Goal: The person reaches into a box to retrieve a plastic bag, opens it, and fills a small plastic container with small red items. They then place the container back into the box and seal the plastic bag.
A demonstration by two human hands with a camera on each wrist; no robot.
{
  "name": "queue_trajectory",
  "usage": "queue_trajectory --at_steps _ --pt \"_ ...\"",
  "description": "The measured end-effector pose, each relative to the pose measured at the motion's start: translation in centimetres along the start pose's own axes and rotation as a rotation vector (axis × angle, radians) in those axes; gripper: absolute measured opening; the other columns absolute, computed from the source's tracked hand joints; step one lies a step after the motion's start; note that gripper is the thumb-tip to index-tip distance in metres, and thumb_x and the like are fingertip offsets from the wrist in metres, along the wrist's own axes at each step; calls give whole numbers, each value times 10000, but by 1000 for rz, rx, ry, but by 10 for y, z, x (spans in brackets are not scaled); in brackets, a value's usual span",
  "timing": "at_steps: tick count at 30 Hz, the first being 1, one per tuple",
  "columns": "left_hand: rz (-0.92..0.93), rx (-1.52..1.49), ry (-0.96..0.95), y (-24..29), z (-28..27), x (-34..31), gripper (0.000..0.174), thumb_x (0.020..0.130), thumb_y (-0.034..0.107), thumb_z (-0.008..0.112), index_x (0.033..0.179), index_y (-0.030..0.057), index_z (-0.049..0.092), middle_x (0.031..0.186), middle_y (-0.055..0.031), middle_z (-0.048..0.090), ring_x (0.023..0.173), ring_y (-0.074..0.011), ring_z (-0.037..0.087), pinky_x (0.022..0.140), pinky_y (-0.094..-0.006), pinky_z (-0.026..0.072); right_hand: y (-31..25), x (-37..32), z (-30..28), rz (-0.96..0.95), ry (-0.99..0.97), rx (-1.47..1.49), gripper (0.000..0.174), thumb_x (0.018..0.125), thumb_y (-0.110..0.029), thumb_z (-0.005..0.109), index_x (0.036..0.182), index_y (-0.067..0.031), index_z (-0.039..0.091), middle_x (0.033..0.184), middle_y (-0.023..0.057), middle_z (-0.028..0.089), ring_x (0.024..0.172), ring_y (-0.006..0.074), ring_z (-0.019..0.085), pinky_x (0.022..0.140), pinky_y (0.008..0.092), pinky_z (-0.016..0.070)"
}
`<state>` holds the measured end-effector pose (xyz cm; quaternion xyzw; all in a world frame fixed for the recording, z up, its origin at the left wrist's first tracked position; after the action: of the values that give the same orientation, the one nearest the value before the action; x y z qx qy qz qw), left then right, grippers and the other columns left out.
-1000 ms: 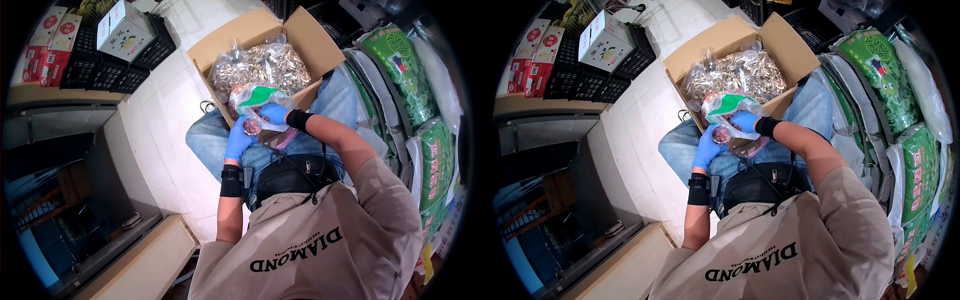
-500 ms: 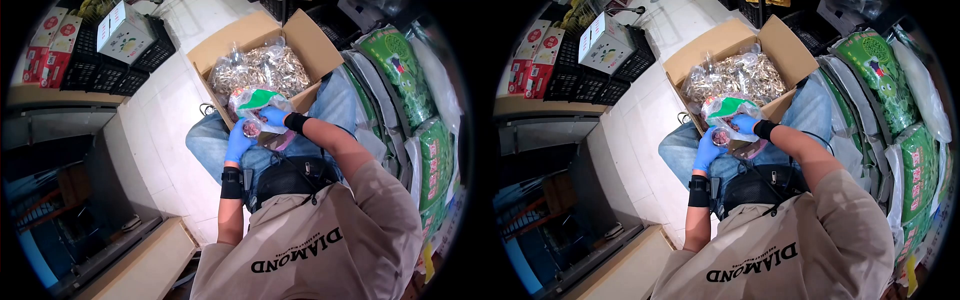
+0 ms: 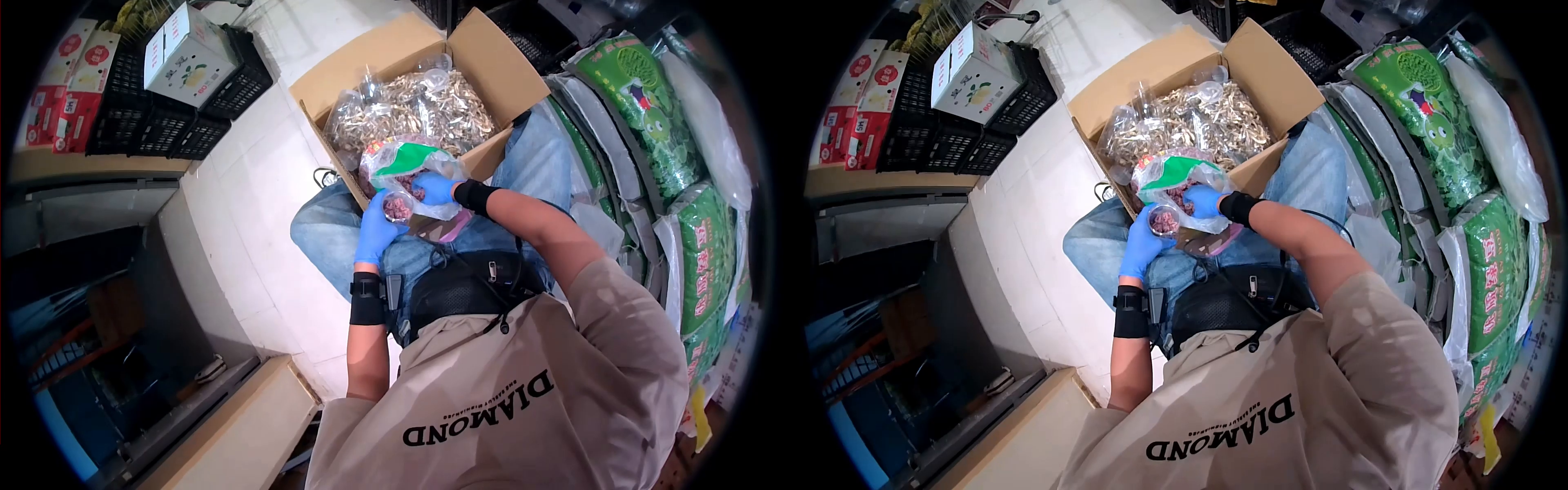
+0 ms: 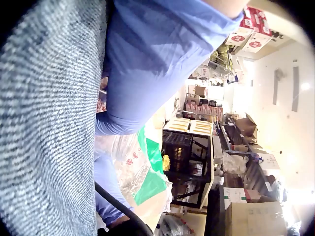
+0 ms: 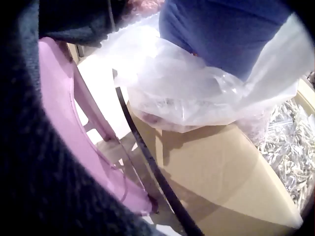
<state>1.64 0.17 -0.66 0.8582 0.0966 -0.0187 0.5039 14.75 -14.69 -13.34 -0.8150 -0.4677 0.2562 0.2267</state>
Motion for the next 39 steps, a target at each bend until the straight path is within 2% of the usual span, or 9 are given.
queue_trajectory --at_steps 10,14,16,18,22,26,31,36,39 --pt "-38 19 -36 -5 0 1 703 599 85 874 1227 43 561 1140 -128 670 1072 -246 657 946 -360 520 -22 -16 -4 -56 96 196 223 776 -68 648 998 -55 657 983 201 642 981 407 620 848 468 493" --pt "-39 38 -1 -6 1 -2 754 584 85 880 1255 38 540 1154 -138 664 1093 -260 650 960 -366 516 -35 -19 -21 -35 -14 209 208 816 -125 642 1012 -67 678 983 213 681 938 415 650 822 481 506" --pt "-45 34 3 -6 1 -2 770 583 81 879 1270 33 536 1164 -145 660 1104 -263 645 968 -365 512 -37 -16 -18 -99 41 159 171 819 -145 642 970 -82 693 905 202 700 868 407 670 781 481 515" --pt "-34 20 4 -8 0 -2 788 579 80 880 1283 28 530 1179 -150 654 1120 -263 637 980 -366 506 -35 -17 -18 -84 -7 126 179 816 -151 645 974 -84 696 896 200 702 857 408 672 769 476 517" --pt "-23 6 11 -11 0 2 804 568 78 883 1285 16 525 1189 -157 658 1114 -270 642 983 -367 506 -26 -14 -11 -87 -34 247 202 803 -117 652 999 -81 687 930 188 711 875 396 677 760 463 521" --pt "-50 1 -9 -13 1 1 820 561 73 886 1293 13 521 1206 -160 651 1132 -280 633 992 -369 501 -20 -7 -2 -46 -130 110 258 809 -130 661 1063 -92 683 963 178 714 901 381 679 790 454 519" --pt "-83 -7 -11 -17 3 -2 846 551 65 892 1304 13 512 1218 -159 643 1136 -286 627 996 -373 498 -22 -7 -7 -49 -127 215 240 811 -140 664 1045 -92 683 968 173 711 892 378 674 779 451 513" --pt "-42 29 -1 -16 2 0 853 547 67 889 1310 10 509 1224 -161 642 1146 -295 624 999 -374 496 -17 -3 -19 -73 -110 142 247 747 -120 681 991 -79 685 939 160 710 862 374 667 770 438 516" --pt "-47 16 13 -14 2 -3 847 549 75 887 1306 15 514 1224 -162 646 1144 -297 627 998 -373 497 -16 -5 -30 -28 -43 266 279 701 -158 726 961 -68 683 911 156 703 837 343 667 763 426 516"
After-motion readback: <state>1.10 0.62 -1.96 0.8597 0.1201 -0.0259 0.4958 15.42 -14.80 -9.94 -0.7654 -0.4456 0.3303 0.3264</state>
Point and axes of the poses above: each hand's wrist, its own x-axis towards the middle knuckle, its own z-axis out of the palm, y = z × x, the point moved 3 cm from there along x, towards the middle knuckle
